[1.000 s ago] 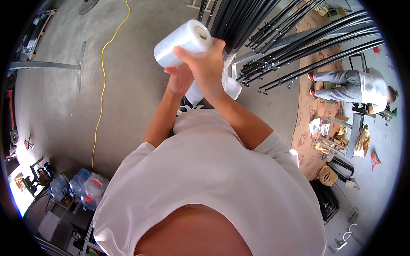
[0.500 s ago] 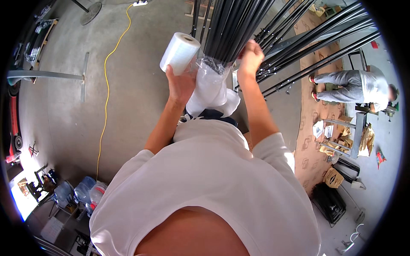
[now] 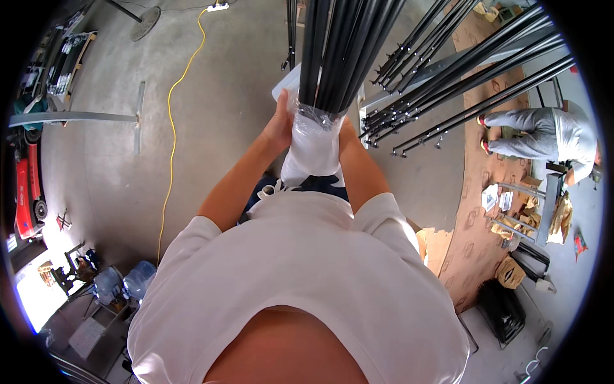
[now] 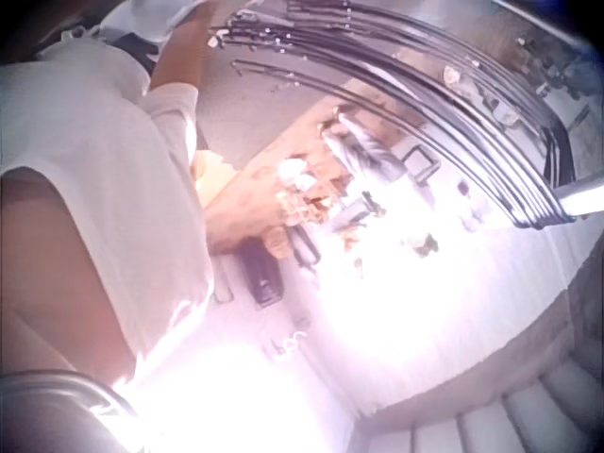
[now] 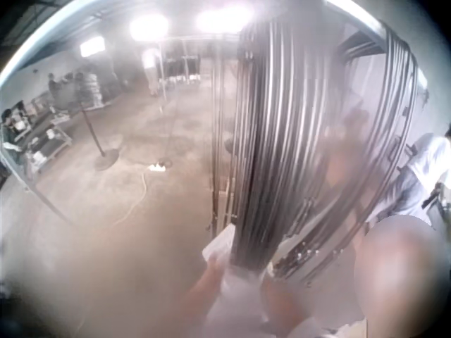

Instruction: The person wraps a bundle of black metal poles with white foam and clear plastic wrap. They place the poles on foam, fold the foam around them, then roll and tear plastic wrap to encase the bundle, finishing by placing the wrapped bundle into a cardboard box.

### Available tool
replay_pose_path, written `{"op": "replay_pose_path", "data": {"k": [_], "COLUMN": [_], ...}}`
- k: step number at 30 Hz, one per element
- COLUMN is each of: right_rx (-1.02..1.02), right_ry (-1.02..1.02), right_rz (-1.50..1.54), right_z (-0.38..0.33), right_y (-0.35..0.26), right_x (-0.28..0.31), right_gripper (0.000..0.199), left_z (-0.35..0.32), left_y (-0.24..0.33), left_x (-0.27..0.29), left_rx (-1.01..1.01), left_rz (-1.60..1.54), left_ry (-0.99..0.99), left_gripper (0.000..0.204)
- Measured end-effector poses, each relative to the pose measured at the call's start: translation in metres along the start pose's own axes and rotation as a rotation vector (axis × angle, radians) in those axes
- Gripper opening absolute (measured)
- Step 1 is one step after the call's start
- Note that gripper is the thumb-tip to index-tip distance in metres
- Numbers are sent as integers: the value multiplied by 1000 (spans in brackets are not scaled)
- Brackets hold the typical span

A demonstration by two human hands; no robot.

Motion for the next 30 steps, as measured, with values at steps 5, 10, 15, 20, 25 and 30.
{"op": "replay_pose_path", "data": {"k": [5,10,15,20,25,30], "right_rx": [62,16,-102,-341,-380,-296], "right_ry": [242,243,144,-53,-128,-36], "right_rz": [32,-122,-174,358,668,733], "right_z": [-13,-46,-87,-123,-138,-140], "right_y": [-12,-39,-58,-20,7,9], "right_x": [27,71,75,76,41,30], "right_gripper": [49,66,72,81,85,86], "left_z": [8,-30,-32,-34,-54,-133], "left_y": [-22,-2,2,9,15,-18], "left_x": [58,28,52,58,53,4], "left_rx": [-137,-270,-224,-193,-485,-1120], "left_rz": [600,854,870,791,969,1606], "left_ry": [-11,-13,17,41,319,487], "left_gripper": [79,63,59,52,46,39]}}
Point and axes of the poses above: each hand's wrist, its own z-axis towards the middle knuckle, its own x-axis out of the back of the hand, y = z × x, the point moved 9 cm from there along z, towards the middle knuckle, and after that the axes turned 5 degrees about x, right-handed, at the moved point
